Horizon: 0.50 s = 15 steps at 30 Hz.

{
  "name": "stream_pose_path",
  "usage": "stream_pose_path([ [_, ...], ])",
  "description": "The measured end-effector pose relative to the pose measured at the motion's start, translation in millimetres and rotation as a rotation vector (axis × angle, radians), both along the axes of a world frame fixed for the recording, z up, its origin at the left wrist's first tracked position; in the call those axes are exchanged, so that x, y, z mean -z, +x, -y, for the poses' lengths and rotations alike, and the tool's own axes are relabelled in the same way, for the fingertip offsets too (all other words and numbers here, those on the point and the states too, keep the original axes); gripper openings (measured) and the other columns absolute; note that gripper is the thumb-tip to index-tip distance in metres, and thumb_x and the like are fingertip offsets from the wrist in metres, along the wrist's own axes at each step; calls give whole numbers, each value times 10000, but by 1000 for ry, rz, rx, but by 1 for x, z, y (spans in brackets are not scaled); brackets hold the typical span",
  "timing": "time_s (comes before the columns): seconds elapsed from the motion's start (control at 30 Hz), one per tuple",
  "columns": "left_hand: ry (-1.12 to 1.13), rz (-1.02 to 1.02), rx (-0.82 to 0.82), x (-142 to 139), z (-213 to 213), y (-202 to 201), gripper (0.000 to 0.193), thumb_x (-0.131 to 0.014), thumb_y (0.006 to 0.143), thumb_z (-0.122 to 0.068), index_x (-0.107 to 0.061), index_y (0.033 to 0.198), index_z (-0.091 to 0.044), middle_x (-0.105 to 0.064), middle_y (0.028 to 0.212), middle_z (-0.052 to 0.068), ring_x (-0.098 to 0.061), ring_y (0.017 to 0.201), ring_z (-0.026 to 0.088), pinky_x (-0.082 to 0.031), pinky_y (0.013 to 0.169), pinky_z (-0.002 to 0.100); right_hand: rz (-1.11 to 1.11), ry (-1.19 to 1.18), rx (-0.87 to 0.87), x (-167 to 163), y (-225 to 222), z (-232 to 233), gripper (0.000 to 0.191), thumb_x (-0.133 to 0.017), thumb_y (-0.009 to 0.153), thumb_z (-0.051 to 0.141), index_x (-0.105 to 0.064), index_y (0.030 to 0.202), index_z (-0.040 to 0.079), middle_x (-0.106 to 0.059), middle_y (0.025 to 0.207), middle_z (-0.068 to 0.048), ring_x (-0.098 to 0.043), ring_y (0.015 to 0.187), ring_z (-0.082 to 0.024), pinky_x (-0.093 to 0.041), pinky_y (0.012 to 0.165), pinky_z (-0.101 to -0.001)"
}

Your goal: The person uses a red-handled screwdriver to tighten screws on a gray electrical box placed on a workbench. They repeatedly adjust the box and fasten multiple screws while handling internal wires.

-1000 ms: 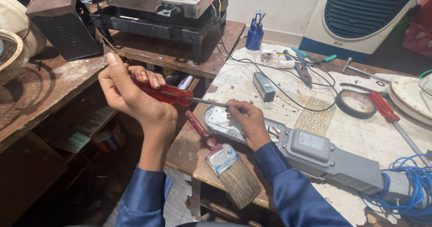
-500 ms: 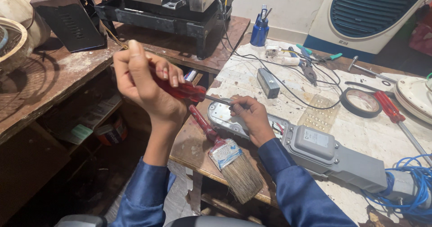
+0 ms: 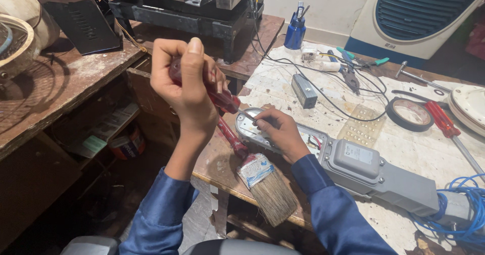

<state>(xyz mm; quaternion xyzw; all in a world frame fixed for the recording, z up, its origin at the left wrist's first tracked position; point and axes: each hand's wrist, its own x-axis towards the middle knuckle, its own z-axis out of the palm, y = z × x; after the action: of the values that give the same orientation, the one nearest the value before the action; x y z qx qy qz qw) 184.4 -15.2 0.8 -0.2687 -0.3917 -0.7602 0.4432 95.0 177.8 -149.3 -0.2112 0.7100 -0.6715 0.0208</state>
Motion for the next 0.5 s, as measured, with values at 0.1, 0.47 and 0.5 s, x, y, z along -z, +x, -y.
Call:
stream_pose_path([
  [0.1,30,28,-5,0,-1,-1,191,-605,1100,-100,-425,1042,-76,-486,662,39,-476,497,96,-433,456,274,0,28,-7,-5,4,2,118,-699,936,75,-704,1053,60,-696,1058,-19,-641,979,-115,-532,839,-275],
  [0.47,67,21,-13,6,-2,-2,202,-614,1094,-64,-413,1090,-74,-494,670,42,-483,518,96,-429,494,274,-191,145,-6,-16,15,7,235,-735,880,97,-731,1115,98,-677,1151,-24,-626,1097,-136,-503,963,-284],
  [0.5,56,31,-11,7,-2,-2,200,-613,1090,-69,-413,1088,-74,-495,682,37,-488,516,92,-433,506,277,-206,186,7,-17,16,7,265,-748,866,115,-734,1130,106,-687,1160,-31,-630,1099,-149,-494,971,-296],
])
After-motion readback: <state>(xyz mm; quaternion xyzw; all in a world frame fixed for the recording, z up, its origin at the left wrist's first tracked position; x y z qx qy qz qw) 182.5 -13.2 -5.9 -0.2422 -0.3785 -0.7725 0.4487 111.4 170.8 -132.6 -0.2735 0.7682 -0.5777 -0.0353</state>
